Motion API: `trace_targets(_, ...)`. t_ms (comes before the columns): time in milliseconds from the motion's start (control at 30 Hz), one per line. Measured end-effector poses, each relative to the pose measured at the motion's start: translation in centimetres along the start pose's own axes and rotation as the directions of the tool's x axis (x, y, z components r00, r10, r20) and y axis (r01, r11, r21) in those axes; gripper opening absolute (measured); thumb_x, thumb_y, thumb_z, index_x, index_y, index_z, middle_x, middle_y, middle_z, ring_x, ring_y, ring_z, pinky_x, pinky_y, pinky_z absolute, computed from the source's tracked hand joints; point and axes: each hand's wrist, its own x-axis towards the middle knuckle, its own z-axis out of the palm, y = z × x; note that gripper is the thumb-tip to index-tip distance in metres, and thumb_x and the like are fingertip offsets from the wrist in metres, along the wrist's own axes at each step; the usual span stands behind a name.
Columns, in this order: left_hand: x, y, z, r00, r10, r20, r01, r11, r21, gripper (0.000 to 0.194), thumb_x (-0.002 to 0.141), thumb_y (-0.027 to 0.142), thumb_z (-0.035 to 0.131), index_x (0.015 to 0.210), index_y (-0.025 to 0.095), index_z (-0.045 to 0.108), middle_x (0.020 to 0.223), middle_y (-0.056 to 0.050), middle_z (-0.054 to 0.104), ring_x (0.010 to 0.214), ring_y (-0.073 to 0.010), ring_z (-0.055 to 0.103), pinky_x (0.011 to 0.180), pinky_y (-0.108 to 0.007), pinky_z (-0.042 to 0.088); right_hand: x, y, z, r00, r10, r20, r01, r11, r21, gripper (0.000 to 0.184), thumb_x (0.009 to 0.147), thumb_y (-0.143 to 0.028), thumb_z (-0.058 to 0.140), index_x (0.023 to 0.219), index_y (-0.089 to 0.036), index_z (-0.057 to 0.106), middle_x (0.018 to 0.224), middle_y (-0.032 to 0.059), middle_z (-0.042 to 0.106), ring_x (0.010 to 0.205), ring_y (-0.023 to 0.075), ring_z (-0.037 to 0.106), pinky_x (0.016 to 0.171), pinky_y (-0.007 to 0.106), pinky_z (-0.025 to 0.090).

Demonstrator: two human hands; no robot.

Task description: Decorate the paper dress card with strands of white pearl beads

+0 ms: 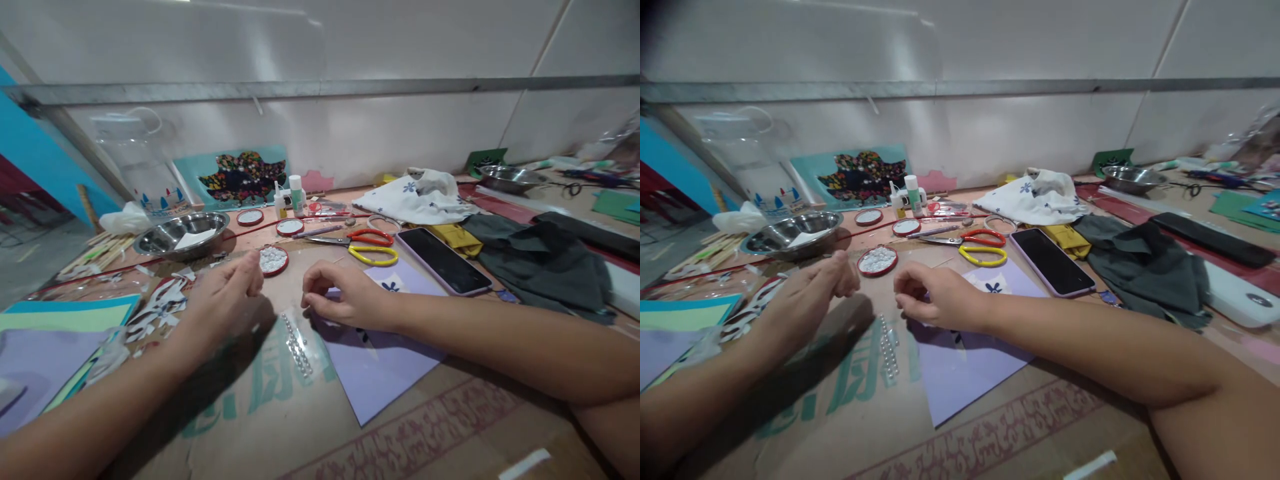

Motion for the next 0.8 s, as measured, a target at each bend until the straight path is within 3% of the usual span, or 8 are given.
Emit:
trace_targets(100,1.2,-0.7,-1.3,1.000,-0.010,-0.008,0.010,1.000,0.010,0.049,0.093,0.057,0.047,0.061,0.021,0.057,0.068,-0.002,0.062,0.070,-0.0187,0.057,0.067,-0.029,0.044,0.0,0.0,0.1,1.000,-0.001,-0.005,0.001,1.000,-0.015,0.008,0.089,-0.022,0.058,0.093,-0.019,0.052,0.081,0.0004,0.064,0.072,0.0114,0.064,0.068,0.025,0.051)
trace_targets(200,2.2,-1.9,-2.2,0.997,-0.073,0.036,0.075,0.995,-0.063,0.032,0.081,0.052,0.068,0.085,0.021,0.074,0.089,-0.004,0.075,0.083,-0.0214,0.065,0.076,-0.030,0.050,0.0,0.2,0.2,1.000,-0.019,-0.021,0.018,0.999,-0.030,0.008,0.089,-0.023,0.058,0.092,-0.019,0.053,0.079,-0.0001,0.063,0.070,0.0109,0.062,0.067,0.025,0.051)
trace_targets(333,3.0,-3.5,-2.8,0.990,-0.140,0.023,0.141,0.986,-0.089,0.040,0.074,0.050,0.077,0.104,0.023,0.078,0.114,-0.008,0.077,0.108,-0.0287,0.067,0.095,-0.038,0.051,0.1,0.3,0.2,1.000,-0.017,-0.012,0.017,1.000,-0.019,0.007,0.090,-0.022,0.058,0.092,-0.019,0.053,0.080,0.0005,0.065,0.071,0.0114,0.064,0.067,0.024,0.051)
trace_targets(433,3.3,-3.6,-3.2,0.985,-0.165,0.047,0.169,0.980,-0.108,0.043,0.075,0.049,0.076,0.108,0.022,0.077,0.118,-0.009,0.076,0.110,-0.0294,0.067,0.096,-0.040,0.051,0.1,0.2,0.2,1.000,-0.020,-0.013,0.019,0.999,-0.029,0.007,0.089,-0.023,0.058,0.092,-0.019,0.053,0.080,0.0010,0.066,0.071,0.0117,0.064,0.067,0.025,0.051)
trace_targets(533,3.4,-2.9,-3.9,0.986,-0.153,0.071,0.161,0.979,-0.125,0.028,0.079,0.041,0.068,0.100,0.023,0.076,0.096,-0.003,0.079,0.092,-0.0238,0.070,0.080,-0.032,0.053,0.1,0.3,0.2,1.000,-0.019,-0.011,0.018,0.999,-0.030,0.007,0.090,-0.023,0.058,0.091,-0.019,0.053,0.079,0.0008,0.065,0.071,0.0117,0.064,0.066,0.025,0.051)
trace_targets(633,3.1,-2.1,-4.9,0.998,-0.064,-0.003,0.064,0.995,0.083,0.022,0.084,0.032,0.054,0.069,0.024,0.066,0.056,0.004,0.062,0.058,-0.0159,0.058,0.054,-0.025,0.041,0.1,0.4,0.2,1.000,-0.014,-0.001,0.014,1.000,-0.018,0.008,0.090,-0.024,0.058,0.093,-0.019,0.052,0.080,0.0011,0.066,0.070,0.0120,0.064,0.066,0.025,0.051)
trace_targets(733,3.0,-1.9,-5.9,0.994,0.062,-0.095,-0.025,0.936,0.352,0.032,0.085,0.026,0.046,0.054,0.021,0.050,0.045,0.005,0.042,0.047,-0.0121,0.041,0.046,-0.025,0.026,0.0,0.5,0.2,1.000,-0.013,0.006,0.014,1.000,-0.017,0.009,0.091,-0.024,0.059,0.094,-0.018,0.053,0.081,0.0019,0.067,0.072,0.0125,0.065,0.066,0.025,0.051)
trace_targets(800,3.2,-2.0,-6.4,0.987,0.115,-0.111,-0.050,0.880,0.472,0.036,0.088,0.028,0.045,0.054,0.020,0.051,0.048,0.005,0.042,0.051,-0.0115,0.043,0.046,-0.023,0.025,0.0,0.5,0.1,1.000,-0.012,0.010,0.012,1.000,-0.023,0.009,0.091,-0.025,0.059,0.095,-0.019,0.053,0.082,0.0019,0.068,0.072,0.0125,0.066,0.066,0.025,0.051)
